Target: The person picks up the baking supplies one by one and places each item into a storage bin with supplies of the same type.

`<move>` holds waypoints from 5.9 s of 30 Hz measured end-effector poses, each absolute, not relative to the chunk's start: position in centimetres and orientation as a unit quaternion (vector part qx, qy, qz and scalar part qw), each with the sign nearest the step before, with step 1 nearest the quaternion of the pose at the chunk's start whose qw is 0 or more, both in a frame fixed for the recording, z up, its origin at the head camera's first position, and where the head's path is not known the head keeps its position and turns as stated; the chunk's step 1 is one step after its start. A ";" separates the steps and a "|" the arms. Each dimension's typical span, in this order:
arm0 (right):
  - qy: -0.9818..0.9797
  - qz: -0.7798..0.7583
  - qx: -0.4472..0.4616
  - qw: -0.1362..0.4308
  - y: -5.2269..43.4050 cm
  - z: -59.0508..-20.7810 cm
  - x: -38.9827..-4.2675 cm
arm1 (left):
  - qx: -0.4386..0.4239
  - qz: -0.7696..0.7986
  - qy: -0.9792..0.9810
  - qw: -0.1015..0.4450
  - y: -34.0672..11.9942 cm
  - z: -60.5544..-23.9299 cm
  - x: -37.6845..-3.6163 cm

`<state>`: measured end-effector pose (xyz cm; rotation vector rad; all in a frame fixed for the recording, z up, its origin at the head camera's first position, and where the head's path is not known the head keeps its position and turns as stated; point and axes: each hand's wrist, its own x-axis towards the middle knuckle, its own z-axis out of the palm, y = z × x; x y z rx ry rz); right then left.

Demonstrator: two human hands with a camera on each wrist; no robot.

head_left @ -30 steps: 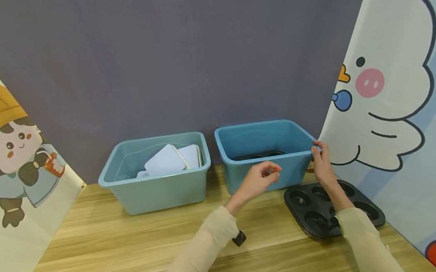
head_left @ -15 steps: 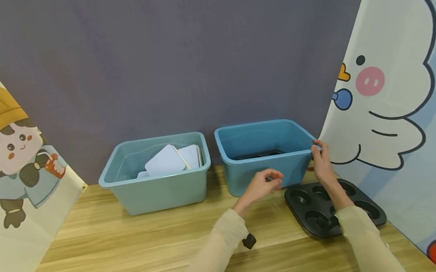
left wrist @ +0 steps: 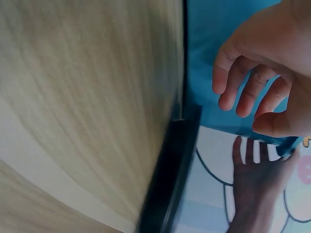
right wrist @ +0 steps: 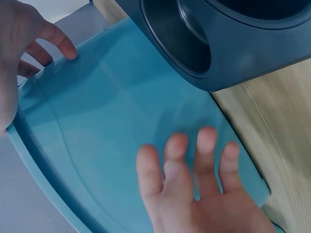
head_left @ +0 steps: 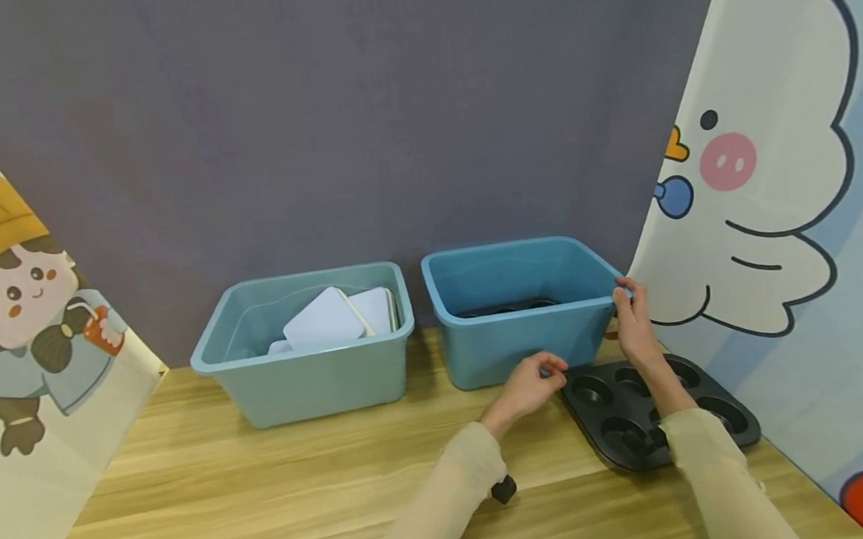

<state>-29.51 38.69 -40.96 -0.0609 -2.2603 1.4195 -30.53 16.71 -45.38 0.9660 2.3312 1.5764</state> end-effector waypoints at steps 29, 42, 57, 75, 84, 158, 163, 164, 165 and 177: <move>-0.819 0.524 -0.031 0.232 37.3 -39.8 -29.1 | 0.303 0.330 0.890 0.086 19.4 -46.6 -29.4; -0.816 0.534 -0.024 0.221 37.1 -39.3 -28.6 | 0.315 0.341 0.878 0.117 16.9 -46.3 -30.0; -0.811 0.539 -0.019 0.229 37.4 -39.7 -28.3 | 0.314 0.358 0.867 0.148 13.1 -45.9 -30.8; -0.811 0.535 -0.023 0.237 38.8 -41.2 -29.5 | 0.276 0.329 0.878 0.212 8.9 -45.2 -31.8; -0.818 0.514 -0.025 0.257 39.0 -41.2 -29.8 | 0.274 0.287 0.884 0.246 5.4 -44.0 -32.8; -0.814 0.515 -0.027 0.266 38.7 -41.6 -29.8 | 0.331 0.438 0.834 -0.059 0.5 -40.4 -30.7; -0.814 0.517 -0.026 0.265 38.6 -41.4 -29.8 | 0.341 0.421 0.836 -0.088 0.3 -39.7 -30.5; -0.814 0.517 -0.026 0.263 38.7 -41.4 -29.8 | 0.343 0.418 0.837 -0.091 0.2 -39.5 -30.4; -0.814 0.519 -0.027 0.261 38.6 -41.3 -29.8 | 0.344 0.415 0.837 -0.094 0.2 -39.3 -30.3; -0.824 0.498 -0.039 0.266 38.7 -41.4 -29.6 | 0.355 0.419 0.809 -0.208 0.0 -37.9 -29.4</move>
